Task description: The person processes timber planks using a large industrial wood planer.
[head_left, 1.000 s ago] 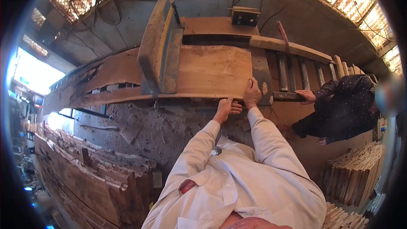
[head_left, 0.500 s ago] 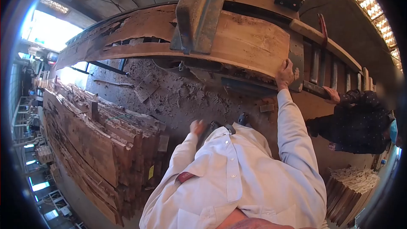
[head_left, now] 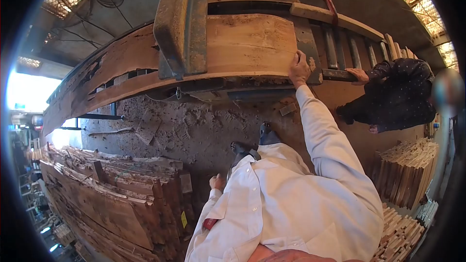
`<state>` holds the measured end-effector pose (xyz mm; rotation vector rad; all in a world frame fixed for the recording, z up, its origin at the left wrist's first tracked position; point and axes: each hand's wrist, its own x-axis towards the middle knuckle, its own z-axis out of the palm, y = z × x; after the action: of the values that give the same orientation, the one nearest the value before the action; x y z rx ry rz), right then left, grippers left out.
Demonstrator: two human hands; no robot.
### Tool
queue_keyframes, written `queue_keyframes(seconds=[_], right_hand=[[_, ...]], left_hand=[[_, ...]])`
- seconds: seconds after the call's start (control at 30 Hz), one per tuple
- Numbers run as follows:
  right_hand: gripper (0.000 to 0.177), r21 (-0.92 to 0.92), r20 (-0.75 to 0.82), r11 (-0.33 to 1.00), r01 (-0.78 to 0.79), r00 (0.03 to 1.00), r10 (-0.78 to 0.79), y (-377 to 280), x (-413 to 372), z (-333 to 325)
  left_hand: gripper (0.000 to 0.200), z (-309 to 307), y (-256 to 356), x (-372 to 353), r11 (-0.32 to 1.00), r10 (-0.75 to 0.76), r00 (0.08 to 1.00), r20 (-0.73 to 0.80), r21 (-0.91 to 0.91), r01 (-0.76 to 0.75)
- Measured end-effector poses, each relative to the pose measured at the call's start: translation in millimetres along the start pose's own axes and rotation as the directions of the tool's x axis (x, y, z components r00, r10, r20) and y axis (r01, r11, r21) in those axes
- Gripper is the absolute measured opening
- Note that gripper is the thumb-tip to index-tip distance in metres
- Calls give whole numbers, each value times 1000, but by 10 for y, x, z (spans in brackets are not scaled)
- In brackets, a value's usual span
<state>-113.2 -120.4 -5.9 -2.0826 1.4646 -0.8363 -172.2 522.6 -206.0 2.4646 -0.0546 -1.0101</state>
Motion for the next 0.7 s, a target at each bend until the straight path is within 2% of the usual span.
queue_keyframes(seconds=[0.03,0.1,0.2,0.23,0.3,0.4,0.57,0.63,0.67,0.7], right_hand=[[38,-4,5,1000,-10,1000,10,-6,5,-4],[38,-10,-7,1000,-9,1000,9,-7,6,3],[39,9,-14,1000,-6,1000,6,-7,-7,-11],[39,23,-15,1000,-2,1000,3,0,-6,-9],[37,27,-30,1000,14,999,-13,15,-2,4],[39,54,-23,999,1,1000,0,30,11,-5],[59,128,91,990,52,994,-64,105,26,-81],[73,188,178,978,93,976,-126,212,16,-221],[91,289,292,954,78,942,-165,294,26,-291],[94,252,262,944,212,924,-277,356,34,-306]], left_hand=[[39,54,48,96,973,160,987,9,170,-159],[39,125,231,328,943,218,973,81,238,-231],[38,87,541,604,994,107,993,42,13,-108],[37,12,678,640,988,43,997,61,-153,-33],[36,-98,829,672,877,-74,990,119,-466,121],[33,-242,843,739,819,-94,992,87,-560,126],[33,-244,782,489,811,-223,970,95,-534,239],[33,-154,787,374,831,-246,961,122,-484,274],[32,-71,804,301,829,-256,960,114,-484,279],[34,-27,922,181,901,-218,973,82,-367,232]])
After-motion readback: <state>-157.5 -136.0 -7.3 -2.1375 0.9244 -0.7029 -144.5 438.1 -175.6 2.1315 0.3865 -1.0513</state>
